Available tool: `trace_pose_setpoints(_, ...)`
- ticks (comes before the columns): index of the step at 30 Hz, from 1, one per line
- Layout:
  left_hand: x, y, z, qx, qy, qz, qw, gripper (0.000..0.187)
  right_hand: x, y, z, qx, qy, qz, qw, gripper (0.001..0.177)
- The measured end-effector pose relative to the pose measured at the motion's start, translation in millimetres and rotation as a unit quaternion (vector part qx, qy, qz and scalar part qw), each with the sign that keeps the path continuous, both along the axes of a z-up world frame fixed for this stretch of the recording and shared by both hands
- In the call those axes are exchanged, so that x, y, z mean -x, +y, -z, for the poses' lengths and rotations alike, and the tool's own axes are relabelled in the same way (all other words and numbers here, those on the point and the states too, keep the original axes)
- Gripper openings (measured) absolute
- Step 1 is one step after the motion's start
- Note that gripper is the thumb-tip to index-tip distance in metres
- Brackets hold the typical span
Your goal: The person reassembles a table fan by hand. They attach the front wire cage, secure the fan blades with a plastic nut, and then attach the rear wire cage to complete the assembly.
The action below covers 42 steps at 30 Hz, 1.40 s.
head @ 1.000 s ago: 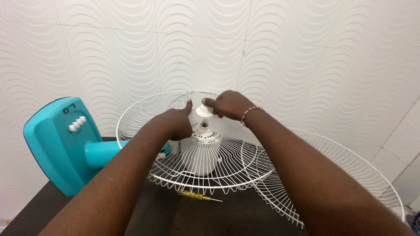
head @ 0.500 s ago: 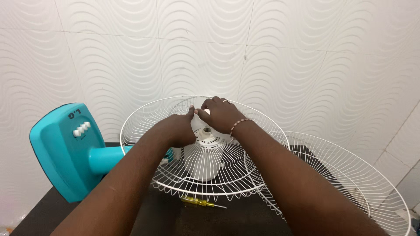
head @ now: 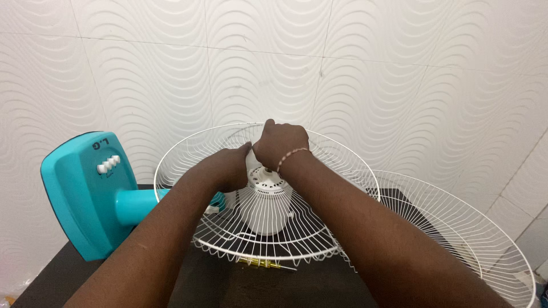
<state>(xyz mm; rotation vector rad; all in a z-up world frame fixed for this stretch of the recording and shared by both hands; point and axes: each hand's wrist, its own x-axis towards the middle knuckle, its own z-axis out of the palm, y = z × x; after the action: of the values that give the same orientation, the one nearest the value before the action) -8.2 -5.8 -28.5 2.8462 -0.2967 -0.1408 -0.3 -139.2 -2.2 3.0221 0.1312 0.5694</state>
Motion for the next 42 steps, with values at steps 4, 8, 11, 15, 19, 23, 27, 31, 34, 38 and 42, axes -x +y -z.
trace_pose_setpoints(4,2,3,-4,-0.016,-0.056,0.057,0.997,0.096,-11,9,-11,0.006,0.064,0.051,0.997,0.044)
trace_pose_setpoints(8,2,0,-6,-0.030,-0.032,0.051,0.998,0.098,-20,12,-3,0.035,0.057,0.072,0.995,0.029)
trace_pose_setpoints(11,0,3,-10,-0.052,-0.016,0.043,0.998,0.098,-30,8,-4,0.116,0.066,0.008,0.991,0.041)
trace_pose_setpoints(15,-2,2,-14,-0.075,-0.058,0.098,0.991,0.089,-30,-12,-2,0.116,-0.014,-0.117,0.986,0.036)
trace_pose_setpoints(19,-5,7,-16,-0.088,-0.018,0.086,0.992,0.095,-30,-10,-4,0.109,0.020,-0.118,0.987,0.039)
trace_pose_setpoints(23,-6,8,-17,-0.080,-0.013,0.094,0.992,0.095,-30,-15,-7,0.132,0.008,-0.181,0.974,0.035)
trace_pose_setpoints(27,-6,12,-21,-0.101,-0.016,0.094,0.990,0.097,-31,-17,-9,0.086,0.042,-0.191,0.977,0.035)
trace_pose_setpoints(31,-8,14,-20,-0.059,0.015,0.080,0.995,0.097,-30,-20,-9,0.080,0.049,-0.190,0.977,0.036)
trace_pose_setpoints(34,-12,14,-15,-0.055,0.013,0.077,0.995,0.096,-25,-24,-4,0.072,0.006,-0.205,0.976,0.039)
trace_pose_setpoints(38,-19,15,-11,-0.057,0.005,0.086,0.995,0.087,-17,-23,2,0.053,-0.024,-0.163,0.985,0.052)
trace_pose_setpoints(42,-24,13,-11,-0.086,-0.010,0.045,0.995,0.076,-11,-14,3,0.059,-0.119,-0.089,0.987,0.063)
